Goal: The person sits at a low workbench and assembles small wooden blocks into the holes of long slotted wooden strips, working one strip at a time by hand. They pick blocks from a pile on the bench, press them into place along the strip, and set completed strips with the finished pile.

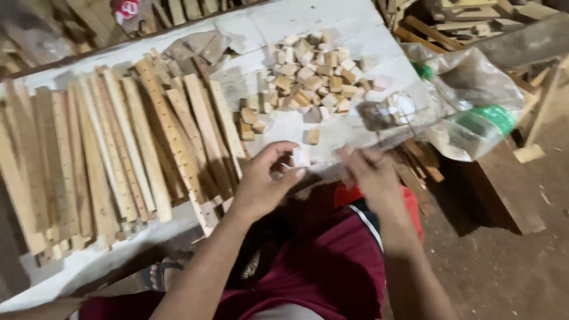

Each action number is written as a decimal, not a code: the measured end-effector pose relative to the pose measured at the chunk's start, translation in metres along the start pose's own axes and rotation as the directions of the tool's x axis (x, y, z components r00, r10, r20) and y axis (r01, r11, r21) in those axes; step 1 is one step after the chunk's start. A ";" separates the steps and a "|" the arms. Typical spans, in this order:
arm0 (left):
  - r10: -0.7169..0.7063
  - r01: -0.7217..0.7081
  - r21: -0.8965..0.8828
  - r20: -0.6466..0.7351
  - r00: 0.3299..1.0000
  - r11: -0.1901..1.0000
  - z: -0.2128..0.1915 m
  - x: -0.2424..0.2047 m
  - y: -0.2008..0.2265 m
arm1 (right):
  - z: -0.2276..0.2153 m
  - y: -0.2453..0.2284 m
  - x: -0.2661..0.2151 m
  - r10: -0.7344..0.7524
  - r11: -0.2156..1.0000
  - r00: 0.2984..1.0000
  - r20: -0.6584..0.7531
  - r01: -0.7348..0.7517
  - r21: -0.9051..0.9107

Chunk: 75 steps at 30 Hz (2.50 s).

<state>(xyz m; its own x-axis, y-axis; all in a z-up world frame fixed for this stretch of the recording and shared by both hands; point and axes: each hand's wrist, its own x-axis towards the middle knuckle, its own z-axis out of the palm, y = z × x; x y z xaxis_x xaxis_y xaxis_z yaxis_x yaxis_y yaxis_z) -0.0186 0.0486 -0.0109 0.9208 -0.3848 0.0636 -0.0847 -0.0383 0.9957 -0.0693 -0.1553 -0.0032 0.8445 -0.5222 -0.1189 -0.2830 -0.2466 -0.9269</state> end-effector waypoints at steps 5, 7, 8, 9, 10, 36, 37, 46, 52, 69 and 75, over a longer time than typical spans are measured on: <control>0.001 -0.002 -0.053 -0.034 0.999 0.999 0.005 -0.006 -0.006 | 0.043 0.065 -0.017 -0.017 0.661 0.891 0.453 -0.330 0.674; 0.031 -0.032 -0.017 -0.058 0.998 0.999 -0.002 -0.012 -0.001 | 0.052 0.063 -0.022 -0.041 0.588 0.870 0.492 -0.377 0.716; 0.060 -0.057 0.060 -0.047 0.997 0.997 -0.006 -0.015 0.003 | 0.053 0.058 -0.025 -0.034 0.569 0.874 0.485 -0.382 0.728; 0.087 -0.081 0.137 -0.033 0.996 0.987 -0.010 -0.019 0.007 | 0.053 0.052 -0.027 -0.027 0.550 0.878 0.478 -0.386 0.740; 0.089 -0.082 0.142 -0.047 0.995 0.986 -0.020 -0.021 0.007 | 0.053 0.058 -0.023 -0.035 0.552 0.871 0.489 -0.392 0.736; -0.336 0.257 -0.352 -0.184 0.924 0.900 -0.111 -0.070 0.077 | 0.118 -0.055 -0.082 -0.008 0.802 0.981 0.192 -0.108 0.587; -0.334 0.251 -0.355 -0.195 0.922 0.901 -0.110 -0.067 0.061 | 0.123 -0.060 -0.088 -0.014 0.804 0.980 0.200 -0.108 0.584; 0.086 -0.146 -0.839 -0.119 0.989 0.524 -0.111 -0.084 0.017 | 0.146 -0.053 -0.134 -0.094 0.994 0.987 0.127 0.084 0.076; 0.091 -0.037 -0.841 0.014 0.996 0.540 -0.153 -0.098 0.066 | 0.128 -0.044 -0.125 0.192 0.981 0.936 0.295 -0.188 -0.041; 0.029 -0.098 -0.320 -0.214 0.976 0.942 -0.134 -0.121 0.047 | 0.150 -0.075 -0.140 -0.439 0.884 0.888 0.137 0.400 0.241; 0.048 -0.115 -0.324 -0.210 0.977 0.939 -0.134 -0.125 0.051 | 0.154 -0.063 -0.133 -0.661 0.743 0.749 0.050 0.643 0.187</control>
<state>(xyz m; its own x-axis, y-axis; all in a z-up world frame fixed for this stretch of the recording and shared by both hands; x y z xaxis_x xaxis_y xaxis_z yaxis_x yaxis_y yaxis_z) -0.0867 0.2185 0.0413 0.9751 -0.1842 0.1237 -0.0625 0.3070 0.9497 -0.0939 0.0553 0.0165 0.8422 -0.1869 0.5058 0.4179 -0.3667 -0.8312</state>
